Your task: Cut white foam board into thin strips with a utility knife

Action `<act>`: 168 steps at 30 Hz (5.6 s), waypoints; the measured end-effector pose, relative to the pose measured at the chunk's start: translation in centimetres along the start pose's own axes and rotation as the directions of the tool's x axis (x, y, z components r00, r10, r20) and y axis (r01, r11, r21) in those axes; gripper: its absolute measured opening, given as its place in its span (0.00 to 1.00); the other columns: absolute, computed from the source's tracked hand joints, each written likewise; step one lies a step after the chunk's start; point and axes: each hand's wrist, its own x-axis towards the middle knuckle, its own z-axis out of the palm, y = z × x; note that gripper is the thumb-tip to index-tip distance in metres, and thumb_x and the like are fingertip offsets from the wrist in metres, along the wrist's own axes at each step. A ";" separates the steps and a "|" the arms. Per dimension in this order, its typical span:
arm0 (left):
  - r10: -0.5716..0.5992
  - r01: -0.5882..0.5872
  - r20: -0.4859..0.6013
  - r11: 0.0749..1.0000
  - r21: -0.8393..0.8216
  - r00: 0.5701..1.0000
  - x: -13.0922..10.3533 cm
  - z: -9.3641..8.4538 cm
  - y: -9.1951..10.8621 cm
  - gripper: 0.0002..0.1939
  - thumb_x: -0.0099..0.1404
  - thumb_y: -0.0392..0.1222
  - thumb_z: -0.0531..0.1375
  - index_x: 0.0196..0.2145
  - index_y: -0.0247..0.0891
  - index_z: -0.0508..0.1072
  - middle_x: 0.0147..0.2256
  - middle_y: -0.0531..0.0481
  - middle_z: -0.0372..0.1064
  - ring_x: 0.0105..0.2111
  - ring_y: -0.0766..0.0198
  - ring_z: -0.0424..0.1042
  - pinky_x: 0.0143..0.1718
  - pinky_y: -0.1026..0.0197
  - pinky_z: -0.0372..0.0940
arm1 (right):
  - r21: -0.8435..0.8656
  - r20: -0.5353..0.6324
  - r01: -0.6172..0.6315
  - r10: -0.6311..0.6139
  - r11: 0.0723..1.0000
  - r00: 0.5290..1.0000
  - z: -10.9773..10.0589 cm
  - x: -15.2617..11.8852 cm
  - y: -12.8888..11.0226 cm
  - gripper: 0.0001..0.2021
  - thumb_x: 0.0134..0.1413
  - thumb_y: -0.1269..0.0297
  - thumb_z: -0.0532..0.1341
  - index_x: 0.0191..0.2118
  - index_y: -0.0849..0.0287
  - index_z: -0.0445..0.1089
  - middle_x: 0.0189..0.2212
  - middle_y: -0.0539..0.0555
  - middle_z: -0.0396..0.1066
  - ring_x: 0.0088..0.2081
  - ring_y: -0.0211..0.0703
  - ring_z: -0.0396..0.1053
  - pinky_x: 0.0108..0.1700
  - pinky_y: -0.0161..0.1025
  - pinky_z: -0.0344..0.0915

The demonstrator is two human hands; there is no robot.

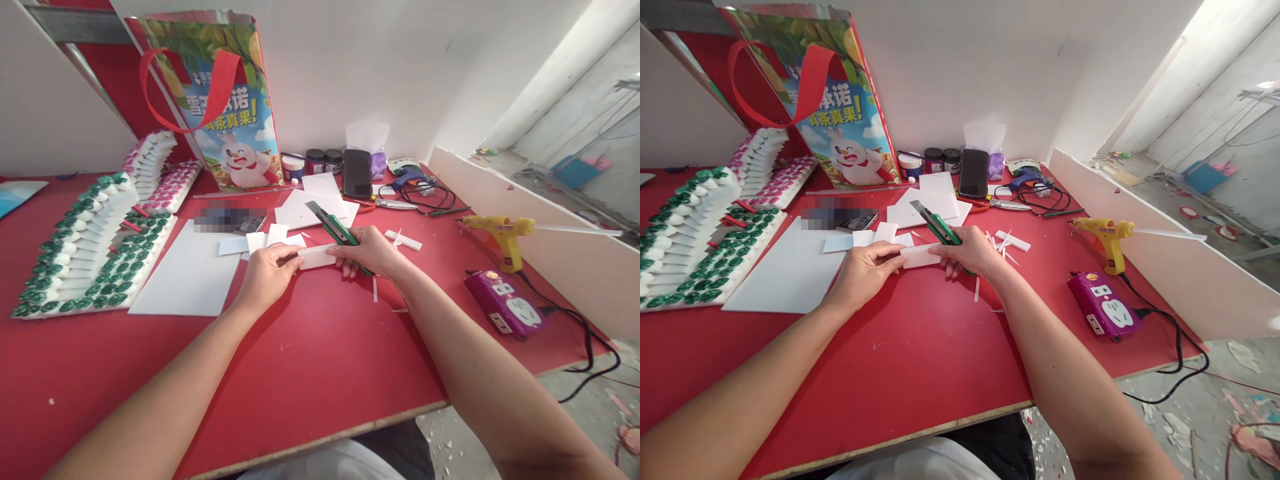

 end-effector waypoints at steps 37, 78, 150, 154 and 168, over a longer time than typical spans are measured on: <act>0.274 -0.289 0.099 0.934 0.208 0.957 -0.9 -0.1 1.0 0.08 0.61 0.38 0.62 0.39 0.40 0.73 0.44 0.46 0.73 0.48 0.55 0.71 0.52 0.52 0.66 | -0.467 0.099 0.281 -0.266 0.838 0.959 -0.6 -0.5 -0.4 0.18 0.43 0.53 0.70 0.37 0.60 0.73 0.27 0.47 0.66 0.28 0.37 0.60 0.29 0.34 0.55; 0.401 -0.456 0.221 0.809 0.370 0.889 -1.2 0.8 0.4 0.01 0.63 0.36 0.64 0.33 0.38 0.74 0.38 0.47 0.74 0.41 0.56 0.72 0.45 0.54 0.67 | -0.428 -0.145 -0.213 0.166 0.878 0.975 -0.5 -1.6 -1.9 0.12 0.45 0.60 0.67 0.20 0.60 0.68 0.13 0.49 0.64 0.14 0.33 0.59 0.16 0.32 0.53; 0.497 -0.510 0.183 0.672 0.536 0.848 -0.5 2.4 -0.8 0.13 0.69 0.42 0.56 0.34 0.41 0.80 0.32 0.45 0.61 0.35 0.58 0.61 0.40 0.52 0.64 | -0.940 0.052 -0.025 0.216 0.339 0.975 1.2 -5.2 -7.0 0.08 0.60 0.73 0.52 0.34 0.56 0.65 0.16 0.49 0.62 0.16 0.40 0.60 0.24 0.37 0.49; 0.489 -0.504 0.184 0.678 0.535 0.853 -0.4 2.4 -0.9 0.13 0.69 0.42 0.56 0.35 0.41 0.81 0.32 0.46 0.60 0.36 0.58 0.61 0.39 0.54 0.64 | -0.957 0.056 0.000 0.186 0.289 0.981 1.2 -6.0 -6.7 0.08 0.62 0.72 0.51 0.38 0.57 0.65 0.23 0.54 0.67 0.23 0.43 0.64 0.25 0.37 0.47; 0.508 -0.495 0.142 0.675 0.548 0.850 -0.4 2.7 -1.1 0.14 0.69 0.39 0.56 0.38 0.44 0.83 0.31 0.46 0.60 0.35 0.58 0.61 0.39 0.54 0.65 | -0.964 0.025 -0.034 0.217 0.264 0.976 1.5 -8.8 -5.8 0.14 0.62 0.75 0.49 0.52 0.62 0.62 0.32 0.58 0.72 0.30 0.45 0.68 0.25 0.37 0.49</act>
